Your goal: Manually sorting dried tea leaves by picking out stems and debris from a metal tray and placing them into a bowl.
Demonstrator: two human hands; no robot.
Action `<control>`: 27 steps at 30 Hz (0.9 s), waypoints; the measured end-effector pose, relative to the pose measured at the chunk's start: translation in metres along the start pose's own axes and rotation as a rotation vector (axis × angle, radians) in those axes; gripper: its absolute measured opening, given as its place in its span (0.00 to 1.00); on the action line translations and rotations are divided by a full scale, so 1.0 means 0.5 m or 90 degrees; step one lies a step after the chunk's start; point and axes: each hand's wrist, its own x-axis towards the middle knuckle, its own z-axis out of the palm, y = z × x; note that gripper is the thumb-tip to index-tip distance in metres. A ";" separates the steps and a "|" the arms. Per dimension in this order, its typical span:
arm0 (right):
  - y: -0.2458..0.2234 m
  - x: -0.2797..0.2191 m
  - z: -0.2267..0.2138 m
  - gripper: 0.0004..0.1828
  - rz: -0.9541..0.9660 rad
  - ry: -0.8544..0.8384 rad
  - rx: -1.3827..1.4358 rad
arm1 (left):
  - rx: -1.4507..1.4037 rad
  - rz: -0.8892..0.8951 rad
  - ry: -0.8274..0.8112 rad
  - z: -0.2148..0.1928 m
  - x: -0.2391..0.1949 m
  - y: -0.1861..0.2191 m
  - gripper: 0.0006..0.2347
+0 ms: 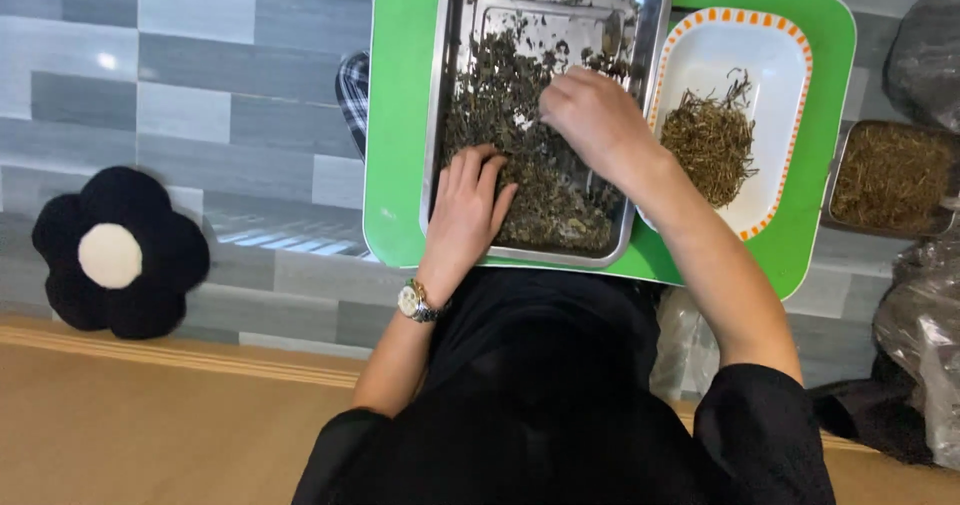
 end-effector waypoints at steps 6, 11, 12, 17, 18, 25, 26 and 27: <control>0.009 -0.009 -0.043 0.11 0.012 0.023 -0.045 | 0.006 0.008 0.005 0.001 0.008 -0.003 0.12; -0.103 0.051 -0.179 0.32 0.071 -0.177 0.090 | -0.013 0.004 0.024 -0.002 0.014 -0.002 0.11; -0.115 0.056 -0.180 0.38 0.030 -0.160 0.086 | 0.003 0.015 0.055 0.004 0.014 -0.009 0.12; -0.114 0.056 -0.108 0.46 -0.061 -0.123 0.031 | -0.033 0.033 0.137 -0.001 0.014 -0.012 0.14; -0.108 0.065 -0.103 0.38 -0.032 -0.151 0.063 | -0.074 0.025 0.152 -0.001 0.019 -0.019 0.14; -0.076 0.036 -0.130 0.22 0.019 -0.175 0.038 | -0.355 -0.072 0.163 -0.013 -0.003 -0.027 0.13; -0.071 0.031 -0.132 0.22 0.016 -0.178 0.040 | -0.355 -0.076 0.163 -0.019 0.000 -0.025 0.13; -0.067 0.024 -0.134 0.20 0.011 -0.161 0.054 | -0.379 -0.074 0.159 -0.025 0.003 -0.024 0.11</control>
